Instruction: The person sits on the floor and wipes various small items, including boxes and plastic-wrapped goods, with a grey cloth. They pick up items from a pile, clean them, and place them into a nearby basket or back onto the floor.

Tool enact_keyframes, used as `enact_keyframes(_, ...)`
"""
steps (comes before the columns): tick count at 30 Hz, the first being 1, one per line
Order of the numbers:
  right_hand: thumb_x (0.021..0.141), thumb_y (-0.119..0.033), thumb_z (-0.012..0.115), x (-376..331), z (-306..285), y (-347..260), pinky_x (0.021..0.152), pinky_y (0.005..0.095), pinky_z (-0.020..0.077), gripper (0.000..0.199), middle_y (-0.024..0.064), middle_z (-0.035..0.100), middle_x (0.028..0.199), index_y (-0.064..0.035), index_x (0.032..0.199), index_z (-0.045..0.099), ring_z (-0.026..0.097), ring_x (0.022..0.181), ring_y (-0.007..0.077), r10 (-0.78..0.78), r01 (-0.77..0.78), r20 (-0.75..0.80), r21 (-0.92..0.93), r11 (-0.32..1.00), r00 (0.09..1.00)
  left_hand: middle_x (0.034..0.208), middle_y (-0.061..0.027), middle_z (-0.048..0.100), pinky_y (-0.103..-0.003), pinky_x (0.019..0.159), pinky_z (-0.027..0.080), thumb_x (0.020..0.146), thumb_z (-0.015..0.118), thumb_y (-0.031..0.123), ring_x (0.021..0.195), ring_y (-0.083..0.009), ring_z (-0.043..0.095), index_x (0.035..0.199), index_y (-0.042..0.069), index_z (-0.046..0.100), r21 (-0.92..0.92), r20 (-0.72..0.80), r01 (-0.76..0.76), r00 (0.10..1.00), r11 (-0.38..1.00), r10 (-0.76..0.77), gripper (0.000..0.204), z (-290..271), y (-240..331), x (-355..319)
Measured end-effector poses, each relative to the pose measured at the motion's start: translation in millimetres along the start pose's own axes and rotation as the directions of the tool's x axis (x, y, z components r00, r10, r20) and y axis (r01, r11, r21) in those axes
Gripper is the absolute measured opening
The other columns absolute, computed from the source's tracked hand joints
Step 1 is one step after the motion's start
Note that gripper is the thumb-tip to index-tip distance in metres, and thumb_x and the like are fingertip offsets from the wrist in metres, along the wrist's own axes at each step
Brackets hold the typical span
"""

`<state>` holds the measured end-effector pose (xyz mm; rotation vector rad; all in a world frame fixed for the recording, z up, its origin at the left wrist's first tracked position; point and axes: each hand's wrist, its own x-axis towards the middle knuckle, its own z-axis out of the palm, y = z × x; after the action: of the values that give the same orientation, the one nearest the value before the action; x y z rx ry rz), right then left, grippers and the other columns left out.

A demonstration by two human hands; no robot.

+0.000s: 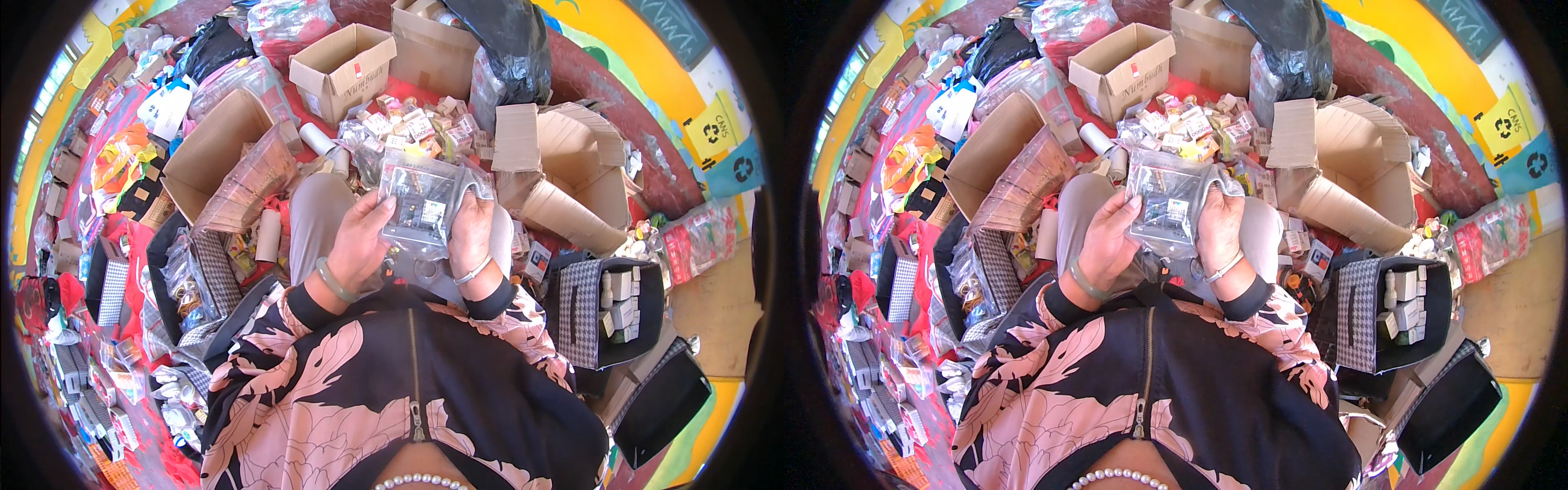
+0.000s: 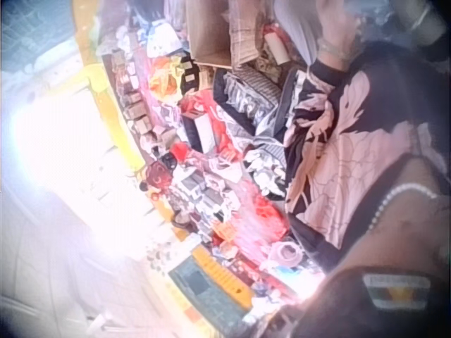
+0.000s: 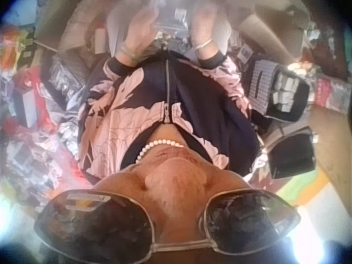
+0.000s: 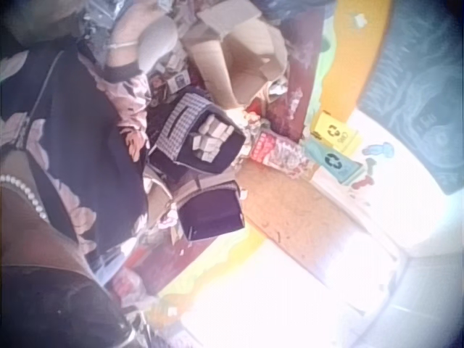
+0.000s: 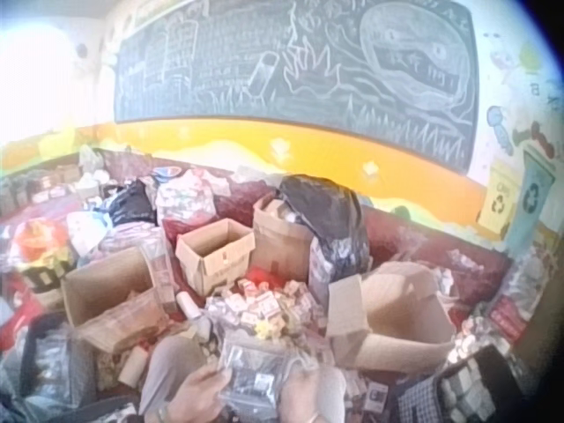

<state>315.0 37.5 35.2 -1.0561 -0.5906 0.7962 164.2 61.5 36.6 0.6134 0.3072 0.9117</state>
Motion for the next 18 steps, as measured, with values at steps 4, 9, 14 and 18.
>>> enact_keyframes(4, 0.09, -0.009, 0.038, 6, -1, 1, 0.077, 0.0287, 0.0481, 0.028, 0.0085, 0.06, 0.099, -0.0006, 0.112, 0.053, 0.059, 0.088, 0.0176, 0.01, -0.002, -0.057, 0.142, 0.99, 0.998, 0.096, -0.0049, 0.059, -0.028, 0.075, 0.047, 0.091, 0.045, 0.009, 0.085, -0.0122, 0.057, 0.107, -0.001, 0.054, -0.014, -0.057, -0.011, 0.998, 1.0, 0.01, 0.021, 6, -1, -1)
enact_keyframes(9, 0.09, -0.018, 0.039, 37, -29, -20, 0.055, 0.0301, 0.0487, 0.021, 0.0085, 0.059, 0.076, -0.0038, 0.089, 0.055, 0.057, 0.06, 0.0186, 0.169, -0.138, -0.227, 0.145, 0.98, 0.959, 0.098, -0.007, 0.06, -0.03, 0.078, 0.048, 0.091, 0.045, 0.009, 0.088, -0.0145, 0.058, 0.108, -0.002, 0.054, -0.037, -0.087, -0.097, 0.992, 0.995, 0.094, 0.022, -13, 7, -6)
enact_keyframes(14, 0.087, -0.028, 0.053, 30, -29, -36, 0.071, 0.0315, 0.0517, 0.033, 0.0094, 0.061, 0.095, -0.0016, 0.107, 0.053, 0.06, 0.08, 0.0193, 0.197, -0.248, 0.271, 0.168, 0.954, 0.942, 0.099, -0.008, 0.06, -0.03, 0.079, 0.047, 0.09, 0.046, 0.008, 0.089, -0.0155, 0.059, 0.109, -0.003, 0.053, 0.023, -0.094, -0.085, 0.992, 0.996, 0.087, 0.023, -19, 22, -7)
enact_keyframes(18, 0.084, -0.011, 0.057, 16, -20, 5, 0.069, 0.0242, 0.047, 0.02, 0.0036, 0.062, 0.09, -0.0017, 0.101, 0.058, 0.058, 0.078, 0.0113, 0.184, -0.208, 0.334, 0.037, 0.977, 0.924, 0.098, -0.0064, 0.06, -0.028, 0.078, 0.047, 0.089, 0.048, 0.008, 0.087, -0.0136, 0.058, 0.109, -0.003, 0.053, 0.088, -0.04, -0.002, 0.999, 0.996, 0.006, 0.024, -20, 15, -10)
